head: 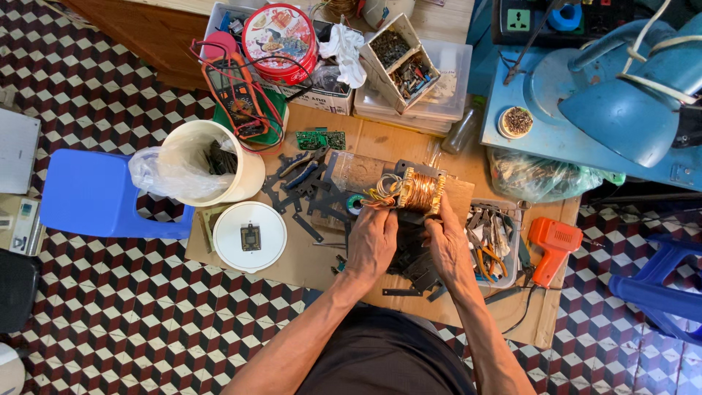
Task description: The person works at a cluttered workbench fitting dark metal mounting brackets and laminated plates around a copper-wound transformer coil, picking up brackets one at a time, aligning them against the coil assembly, and pressing them into place by hand. They occasionally reposition the coil unit and sort through loose plates on the bench.
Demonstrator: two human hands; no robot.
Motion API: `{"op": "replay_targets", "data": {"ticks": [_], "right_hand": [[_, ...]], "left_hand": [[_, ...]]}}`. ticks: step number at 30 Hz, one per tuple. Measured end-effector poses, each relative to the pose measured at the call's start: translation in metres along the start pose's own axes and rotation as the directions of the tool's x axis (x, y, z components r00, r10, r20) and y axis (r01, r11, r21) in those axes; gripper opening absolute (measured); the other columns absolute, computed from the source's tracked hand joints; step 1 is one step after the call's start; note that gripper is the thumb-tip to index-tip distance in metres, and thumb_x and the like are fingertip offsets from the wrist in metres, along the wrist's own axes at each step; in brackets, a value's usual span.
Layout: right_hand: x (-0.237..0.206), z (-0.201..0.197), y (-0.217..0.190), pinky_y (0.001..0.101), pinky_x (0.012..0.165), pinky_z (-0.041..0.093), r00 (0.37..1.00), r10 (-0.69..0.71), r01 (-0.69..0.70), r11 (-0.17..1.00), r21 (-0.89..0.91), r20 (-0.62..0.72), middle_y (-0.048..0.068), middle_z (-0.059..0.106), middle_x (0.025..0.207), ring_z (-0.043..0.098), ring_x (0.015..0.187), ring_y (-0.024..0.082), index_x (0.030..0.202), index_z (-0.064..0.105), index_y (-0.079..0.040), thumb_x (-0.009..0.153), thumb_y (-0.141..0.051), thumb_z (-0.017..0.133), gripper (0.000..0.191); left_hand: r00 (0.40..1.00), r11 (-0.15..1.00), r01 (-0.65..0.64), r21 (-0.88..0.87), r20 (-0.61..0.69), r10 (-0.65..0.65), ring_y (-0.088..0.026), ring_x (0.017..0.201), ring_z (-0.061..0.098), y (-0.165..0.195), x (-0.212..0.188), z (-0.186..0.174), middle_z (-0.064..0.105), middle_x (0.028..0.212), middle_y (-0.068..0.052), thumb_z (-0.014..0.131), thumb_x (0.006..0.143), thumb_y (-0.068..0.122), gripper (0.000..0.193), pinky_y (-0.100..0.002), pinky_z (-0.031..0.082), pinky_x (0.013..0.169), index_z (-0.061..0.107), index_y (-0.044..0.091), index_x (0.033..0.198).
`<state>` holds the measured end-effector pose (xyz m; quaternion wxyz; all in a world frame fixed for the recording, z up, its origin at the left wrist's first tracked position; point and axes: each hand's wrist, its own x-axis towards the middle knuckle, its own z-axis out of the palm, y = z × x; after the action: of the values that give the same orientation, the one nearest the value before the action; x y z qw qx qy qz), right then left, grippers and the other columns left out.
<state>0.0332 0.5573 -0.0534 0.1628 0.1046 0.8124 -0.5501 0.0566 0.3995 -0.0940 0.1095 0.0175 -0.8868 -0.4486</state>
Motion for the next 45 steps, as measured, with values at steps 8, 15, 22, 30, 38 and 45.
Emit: {"op": "replay_targets", "data": {"ticks": [8,15,22,30,38,45], "right_hand": [[0.005,-0.005,0.009,0.0319,0.066,0.051,0.996,-0.081,0.084,0.994,-0.074,0.047,0.009,0.064,0.091,0.061,0.073,0.017,0.16,0.039,-0.015,0.101,-0.017,0.049,0.059],[0.009,-0.016,0.034,0.0211,0.06,0.05,0.993,0.044,-0.091,0.887,0.452,0.114,0.001,0.068,0.099,0.061,0.071,0.007,0.147,0.054,0.001,0.102,-0.017,0.06,0.049],[0.02,-0.009,0.047,0.02,0.052,0.043,0.999,0.024,-0.035,0.92,0.39,0.032,0.0,0.059,0.074,0.054,0.059,0.005,0.141,0.061,-0.001,0.1,-0.019,0.063,0.044],[0.011,0.007,0.035,0.0212,0.057,0.051,0.999,-0.013,0.026,0.941,0.338,-0.042,-0.001,0.067,0.094,0.057,0.067,0.006,0.15,0.053,-0.005,0.103,-0.023,0.056,0.051],[0.015,0.0,0.038,0.0227,0.061,0.053,1.0,-0.008,-0.002,0.937,0.349,0.027,0.003,0.066,0.098,0.061,0.071,0.009,0.154,0.047,-0.003,0.104,-0.024,0.056,0.055],[-0.029,-0.034,0.081,0.0238,0.066,0.052,0.979,0.191,-0.154,0.923,0.353,-0.073,0.007,0.071,0.102,0.062,0.075,0.01,0.146,0.052,0.0,0.101,-0.024,0.058,0.051]], "left_hand": [[0.992,0.992,0.091,-0.085,0.09,-0.084,-0.04,0.094,0.066,-0.025,0.004,0.003,0.068,0.105,-0.022,0.057,0.105,0.019,0.024,-0.046,0.053,0.079,0.068,-0.001,0.111],[0.915,0.798,0.403,-0.449,0.175,-0.364,-0.016,0.088,0.07,-0.044,0.016,0.008,0.08,0.1,-0.012,0.074,0.093,0.031,0.035,-0.032,0.054,0.079,0.075,0.003,0.113],[0.948,0.91,0.318,-0.267,0.113,-0.298,-0.018,0.083,0.077,-0.048,0.024,0.014,0.081,0.092,-0.008,0.073,0.089,0.032,0.032,-0.034,0.056,0.071,0.076,0.006,0.107],[0.977,0.975,0.215,-0.064,0.02,-0.214,-0.037,0.076,0.072,-0.034,0.009,0.024,0.073,0.085,-0.02,0.059,0.102,0.029,0.028,-0.045,0.054,0.069,0.073,0.004,0.104],[0.945,0.921,0.321,-0.222,0.144,-0.295,-0.034,0.078,0.067,-0.04,0.01,0.006,0.069,0.088,-0.023,0.054,0.105,0.032,0.034,-0.042,0.053,0.069,0.066,0.003,0.117],[0.668,0.417,0.663,-0.621,0.24,-0.705,-0.014,0.081,0.068,-0.104,-0.084,0.025,0.075,0.1,-0.007,0.058,0.097,0.019,0.032,-0.026,0.056,0.069,0.068,0.0,0.12]]}}
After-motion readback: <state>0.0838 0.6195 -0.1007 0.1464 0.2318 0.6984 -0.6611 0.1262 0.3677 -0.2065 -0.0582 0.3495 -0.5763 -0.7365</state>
